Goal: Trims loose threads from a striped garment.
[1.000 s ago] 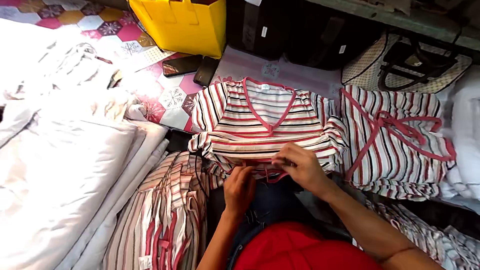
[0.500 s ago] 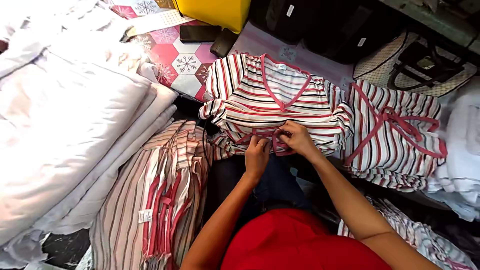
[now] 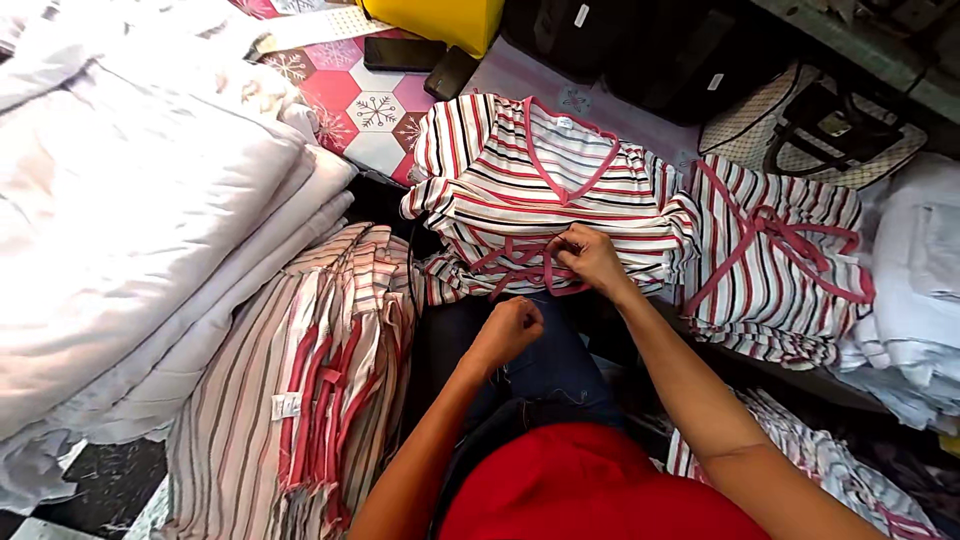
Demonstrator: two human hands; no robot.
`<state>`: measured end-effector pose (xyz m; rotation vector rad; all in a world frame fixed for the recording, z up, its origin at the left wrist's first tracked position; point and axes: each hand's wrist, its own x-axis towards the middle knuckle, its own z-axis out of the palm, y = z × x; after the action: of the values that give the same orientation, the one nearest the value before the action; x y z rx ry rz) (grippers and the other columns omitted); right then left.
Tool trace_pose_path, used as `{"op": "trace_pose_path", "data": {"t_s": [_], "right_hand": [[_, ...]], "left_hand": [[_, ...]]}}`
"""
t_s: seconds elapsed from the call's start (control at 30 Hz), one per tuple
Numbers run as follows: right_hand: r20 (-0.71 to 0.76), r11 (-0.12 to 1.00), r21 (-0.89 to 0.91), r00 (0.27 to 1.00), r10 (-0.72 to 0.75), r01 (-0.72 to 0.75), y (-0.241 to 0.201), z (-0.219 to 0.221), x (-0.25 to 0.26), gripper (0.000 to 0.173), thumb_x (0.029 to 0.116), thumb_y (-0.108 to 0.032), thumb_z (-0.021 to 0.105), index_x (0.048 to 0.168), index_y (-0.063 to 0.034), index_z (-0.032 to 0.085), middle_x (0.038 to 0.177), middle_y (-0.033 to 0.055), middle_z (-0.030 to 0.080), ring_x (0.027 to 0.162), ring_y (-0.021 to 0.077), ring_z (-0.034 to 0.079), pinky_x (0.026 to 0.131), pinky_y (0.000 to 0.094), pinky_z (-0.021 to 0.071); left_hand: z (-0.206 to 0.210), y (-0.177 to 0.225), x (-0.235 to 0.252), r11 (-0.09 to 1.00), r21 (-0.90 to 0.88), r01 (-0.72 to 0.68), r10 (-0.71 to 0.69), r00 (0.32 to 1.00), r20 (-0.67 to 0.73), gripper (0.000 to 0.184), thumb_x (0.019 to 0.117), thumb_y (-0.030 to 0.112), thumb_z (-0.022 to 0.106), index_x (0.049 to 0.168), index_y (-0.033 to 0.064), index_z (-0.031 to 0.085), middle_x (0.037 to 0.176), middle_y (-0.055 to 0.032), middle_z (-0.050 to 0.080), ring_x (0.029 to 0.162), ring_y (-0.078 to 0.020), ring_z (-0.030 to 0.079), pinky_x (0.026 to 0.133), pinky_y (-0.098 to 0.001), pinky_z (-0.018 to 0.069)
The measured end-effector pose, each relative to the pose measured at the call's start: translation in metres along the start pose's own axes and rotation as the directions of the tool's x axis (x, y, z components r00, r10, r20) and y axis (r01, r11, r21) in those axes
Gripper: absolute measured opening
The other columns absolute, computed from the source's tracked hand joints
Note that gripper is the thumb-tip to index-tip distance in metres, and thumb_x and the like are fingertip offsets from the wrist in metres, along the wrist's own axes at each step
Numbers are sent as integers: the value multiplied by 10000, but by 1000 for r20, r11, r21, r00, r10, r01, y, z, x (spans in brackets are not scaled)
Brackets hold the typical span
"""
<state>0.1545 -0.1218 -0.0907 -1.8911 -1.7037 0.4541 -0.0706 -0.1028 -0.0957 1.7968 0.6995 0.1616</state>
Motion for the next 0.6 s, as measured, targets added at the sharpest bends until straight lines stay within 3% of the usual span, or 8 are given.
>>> {"op": "trace_pose_path", "data": {"t_s": [0.07,0.13,0.2,0.3,0.37,0.5,0.6], "right_hand": [[4,1000,-2,1000,2,-2,-1,0,0,127,881,-13,709,984,-41,778,892,118,667,806,252,649,741,479,542],[3,1000,-7,1000,-5,5,-2,0,0,130,882,-5,706,986,-33,778,900,127,673,820,264,656,754,490,544],[-1,1000,-25,1000,-7,7,-1,2,-1,122,882,-11,714,982,-40,779,900,125,675,817,269,659,747,497,546],[4,999,-47,1000,-9,9,0,3,-1,131,883,-13,715,994,-38,780,903,130,676,815,283,663,732,516,546],[2,999,-42,1000,-13,13,0,4,-2,135,883,-13,716,994,-50,783,897,122,673,804,275,658,722,512,545],[-3,999,-33,1000,-23,23,1,4,-1,132,883,-17,714,985,-60,786,889,118,673,791,273,657,710,510,540],[16,1000,-26,1000,-18,18,0,2,0,122,891,-29,713,991,-45,780,912,133,682,831,294,671,744,539,548]], "left_hand": [[5,6,12,996,86,-14,30,983,-180,212,990,71,562,1050,-72,706,1060,-210,683,945,-284,678,890,-426,549],[15,-4,38,983,183,-36,114,892,-438,179,979,59,619,1049,-73,718,1100,-237,668,1021,-356,673,917,-490,554],[24,-21,65,954,289,-82,236,802,-549,150,939,28,674,1032,-78,725,1115,-262,655,1074,-412,653,918,-521,555],[31,-36,80,891,427,-154,395,726,-563,96,918,-2,676,918,-82,729,1029,-258,669,1009,-426,670,847,-511,574],[32,-43,75,864,454,-219,462,703,-541,96,911,-8,662,865,-81,705,1040,-242,677,1014,-400,679,857,-483,582],[24,-46,51,898,294,-327,439,718,-541,57,886,-42,664,854,-87,680,1096,-231,677,1034,-325,686,898,-420,580],[24,-47,38,923,245,-298,385,737,-555,57,881,-32,669,849,-75,687,1041,-211,684,948,-279,698,840,-388,593]]}}
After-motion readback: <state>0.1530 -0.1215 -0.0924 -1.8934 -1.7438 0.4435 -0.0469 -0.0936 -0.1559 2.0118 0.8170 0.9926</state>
